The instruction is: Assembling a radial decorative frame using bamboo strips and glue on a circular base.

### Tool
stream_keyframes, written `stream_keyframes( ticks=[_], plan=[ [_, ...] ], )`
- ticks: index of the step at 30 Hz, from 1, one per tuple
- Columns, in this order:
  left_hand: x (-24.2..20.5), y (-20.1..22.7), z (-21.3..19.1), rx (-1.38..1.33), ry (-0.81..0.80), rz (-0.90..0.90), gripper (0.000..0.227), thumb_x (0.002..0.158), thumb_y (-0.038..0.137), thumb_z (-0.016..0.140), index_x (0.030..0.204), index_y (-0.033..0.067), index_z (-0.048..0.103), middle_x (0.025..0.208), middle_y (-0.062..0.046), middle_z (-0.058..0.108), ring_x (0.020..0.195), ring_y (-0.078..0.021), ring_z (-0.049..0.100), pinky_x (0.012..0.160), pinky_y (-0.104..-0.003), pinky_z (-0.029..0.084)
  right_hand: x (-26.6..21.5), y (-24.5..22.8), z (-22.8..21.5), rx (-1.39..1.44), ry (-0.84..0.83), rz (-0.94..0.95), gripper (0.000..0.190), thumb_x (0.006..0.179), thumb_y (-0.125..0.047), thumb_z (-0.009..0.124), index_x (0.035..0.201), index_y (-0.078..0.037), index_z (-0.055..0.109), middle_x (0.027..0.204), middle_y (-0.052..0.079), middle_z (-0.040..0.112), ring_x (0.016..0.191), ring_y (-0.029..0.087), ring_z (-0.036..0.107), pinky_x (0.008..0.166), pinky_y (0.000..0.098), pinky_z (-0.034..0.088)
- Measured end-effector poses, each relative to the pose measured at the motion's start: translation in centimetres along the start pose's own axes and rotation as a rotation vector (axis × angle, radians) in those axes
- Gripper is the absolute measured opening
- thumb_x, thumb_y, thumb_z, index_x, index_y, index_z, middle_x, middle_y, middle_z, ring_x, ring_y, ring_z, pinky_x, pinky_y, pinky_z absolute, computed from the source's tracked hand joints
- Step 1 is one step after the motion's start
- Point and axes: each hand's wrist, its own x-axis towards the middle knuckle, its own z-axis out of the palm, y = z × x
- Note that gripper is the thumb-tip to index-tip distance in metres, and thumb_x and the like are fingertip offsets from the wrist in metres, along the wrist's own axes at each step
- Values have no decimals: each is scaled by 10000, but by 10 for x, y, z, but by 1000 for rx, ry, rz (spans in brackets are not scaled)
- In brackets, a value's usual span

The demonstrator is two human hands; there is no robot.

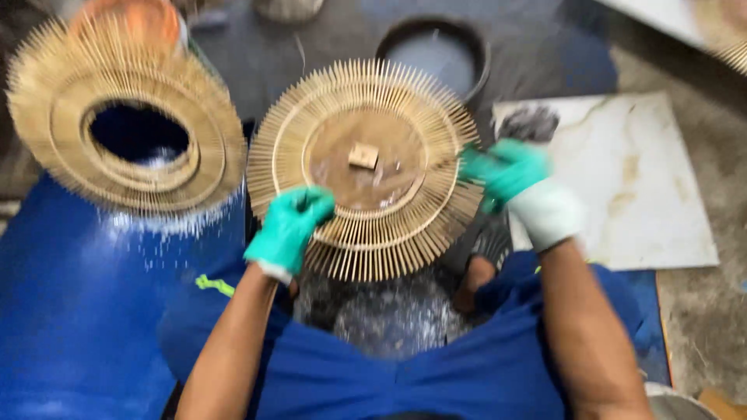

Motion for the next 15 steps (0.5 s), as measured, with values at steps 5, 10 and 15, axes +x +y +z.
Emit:
stream_keyframes(
  ticks=[5, 10, 15],
  plan=[
    [29, 5, 33, 237, 43, 108, 178, 956, 157, 711, 1068, 21, 731, 875, -31, 735, 802, -111, 670, 738, -286, 551, -40, -58, -8, 736, 86, -136, 254, 979, -309, 692, 1164, -137, 722, 1087, 49, 762, 595, 76, 564, 533, 193, 428],
    [65, 7, 65, 535, 111, 316, 160, 933, 176, 760, 1054, 72, 748, 866, -143, 733, 737, -224, 697, 683, -361, 541, 49, 49, 7, 899, -125, -228, 419, 1060, -407, 556, 1245, -59, 699, 1163, 63, 753, 589, 90, 611, 545, 220, 492],
    [66, 24, 98, 646, -44, 262, 149, 965, 179, 746, 1086, 94, 760, 906, -150, 748, 789, -265, 704, 693, -385, 541, 47, 25, 12, 471, -45, -121, 411, 1023, -377, 580, 1333, -125, 676, 1169, -17, 756, 558, 58, 625, 499, 207, 493]
  ],
)
